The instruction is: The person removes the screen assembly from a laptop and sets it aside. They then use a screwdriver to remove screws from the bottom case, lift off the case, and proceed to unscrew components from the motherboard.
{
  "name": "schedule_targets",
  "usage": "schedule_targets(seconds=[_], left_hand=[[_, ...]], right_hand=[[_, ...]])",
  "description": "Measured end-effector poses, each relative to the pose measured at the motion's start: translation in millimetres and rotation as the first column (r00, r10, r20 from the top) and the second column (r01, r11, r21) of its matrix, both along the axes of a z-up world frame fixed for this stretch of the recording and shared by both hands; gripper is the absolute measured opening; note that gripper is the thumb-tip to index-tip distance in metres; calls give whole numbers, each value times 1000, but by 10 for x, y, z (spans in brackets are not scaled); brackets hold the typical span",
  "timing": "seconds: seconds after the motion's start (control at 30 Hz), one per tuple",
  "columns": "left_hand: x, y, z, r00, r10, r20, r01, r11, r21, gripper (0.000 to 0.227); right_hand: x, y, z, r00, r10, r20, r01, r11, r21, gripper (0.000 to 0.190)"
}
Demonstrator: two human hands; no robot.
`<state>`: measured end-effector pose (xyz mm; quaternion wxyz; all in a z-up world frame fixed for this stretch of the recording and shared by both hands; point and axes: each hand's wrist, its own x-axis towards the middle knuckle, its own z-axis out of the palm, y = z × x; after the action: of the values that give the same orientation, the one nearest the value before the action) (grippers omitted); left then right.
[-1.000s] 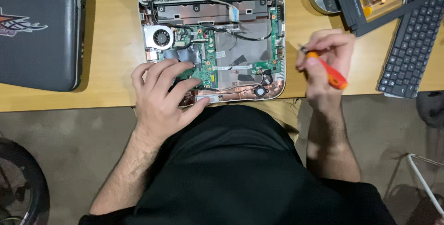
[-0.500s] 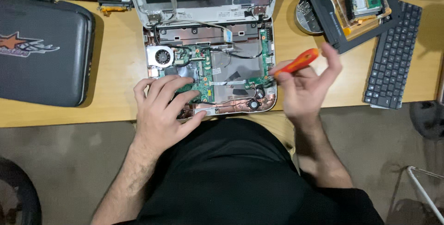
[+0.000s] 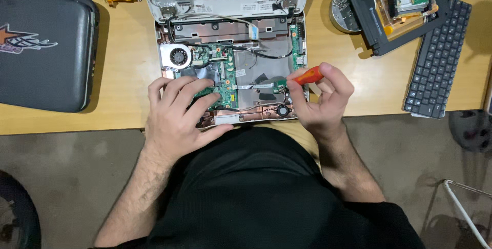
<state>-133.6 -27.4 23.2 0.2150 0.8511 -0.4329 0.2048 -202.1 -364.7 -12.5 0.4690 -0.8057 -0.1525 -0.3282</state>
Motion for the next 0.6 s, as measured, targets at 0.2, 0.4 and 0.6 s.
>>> schedule_targets(seconds=[0.2, 0.4, 0.6], left_hand=[[5, -7, 0, 1000, 2, 10, -2, 1000, -8, 64], [8, -14, 15, 1000, 1, 3, -1, 1000, -11, 61], [12, -12, -3, 1000, 6, 19, -6, 1000, -8, 63]], right_hand=[[-54, 1, -71, 999, -35, -29, 36, 999, 17, 74], [-22, -29, -41, 1000, -6, -4, 6, 999, -50, 76], [63, -134, -73, 991, 49, 128, -22, 979, -204, 77]])
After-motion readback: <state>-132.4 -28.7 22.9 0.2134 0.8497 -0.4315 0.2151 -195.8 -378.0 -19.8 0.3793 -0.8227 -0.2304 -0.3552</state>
